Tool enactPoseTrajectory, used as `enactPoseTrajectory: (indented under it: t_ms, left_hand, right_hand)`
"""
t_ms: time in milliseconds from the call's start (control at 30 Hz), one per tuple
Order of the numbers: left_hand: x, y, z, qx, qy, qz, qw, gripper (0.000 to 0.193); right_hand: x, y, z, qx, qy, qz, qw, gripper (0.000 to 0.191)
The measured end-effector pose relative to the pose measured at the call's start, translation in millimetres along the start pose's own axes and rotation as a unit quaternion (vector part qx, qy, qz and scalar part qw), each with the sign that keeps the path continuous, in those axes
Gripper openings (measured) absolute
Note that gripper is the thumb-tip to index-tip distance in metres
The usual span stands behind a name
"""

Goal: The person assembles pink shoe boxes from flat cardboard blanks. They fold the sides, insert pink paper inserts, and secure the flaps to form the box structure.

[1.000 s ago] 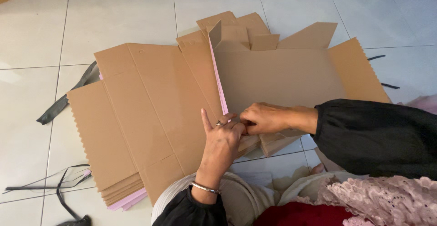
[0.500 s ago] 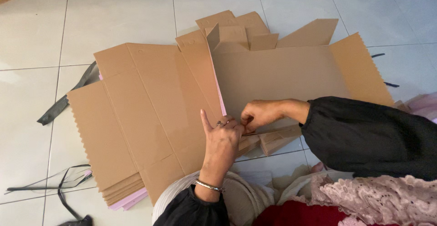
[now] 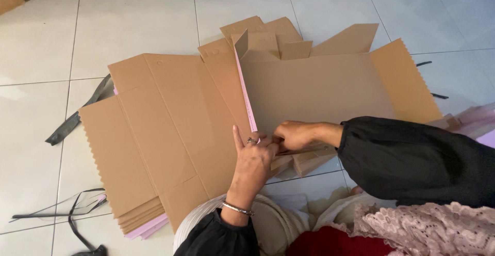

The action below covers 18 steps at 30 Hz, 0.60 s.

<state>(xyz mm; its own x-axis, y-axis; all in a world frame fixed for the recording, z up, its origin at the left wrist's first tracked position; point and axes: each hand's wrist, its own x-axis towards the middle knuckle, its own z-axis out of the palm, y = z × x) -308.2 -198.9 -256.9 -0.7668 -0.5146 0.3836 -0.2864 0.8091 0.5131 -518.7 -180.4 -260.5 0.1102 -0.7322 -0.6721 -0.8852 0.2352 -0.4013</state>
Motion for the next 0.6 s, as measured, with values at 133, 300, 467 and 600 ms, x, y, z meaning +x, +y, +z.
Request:
enactPoseTrajectory:
  t_ms: [133,300,467,600]
  left_hand:
    - [-2,0,2,-0.001,0.013,0.009,1.000,0.007]
    - [-3,3,1,0.010,0.026,0.001,1.000,0.014]
    - [1,6,4,0.070,-0.001,-0.006,0.998,0.022]
    - [1,7,5,0.014,-0.044,-0.007,0.999,0.016]
  right_hand:
    - [7,5,-2,0.035,-0.038,0.016,0.999,0.024]
    - [-3,8,-8,0.150,-0.062,-0.008,0.987,0.022]
    - [-10,2,-6,0.083,0.010,0.001,0.997,0.022]
    - [-9,3,6,0.010,0.046,0.004,0.999,0.021]
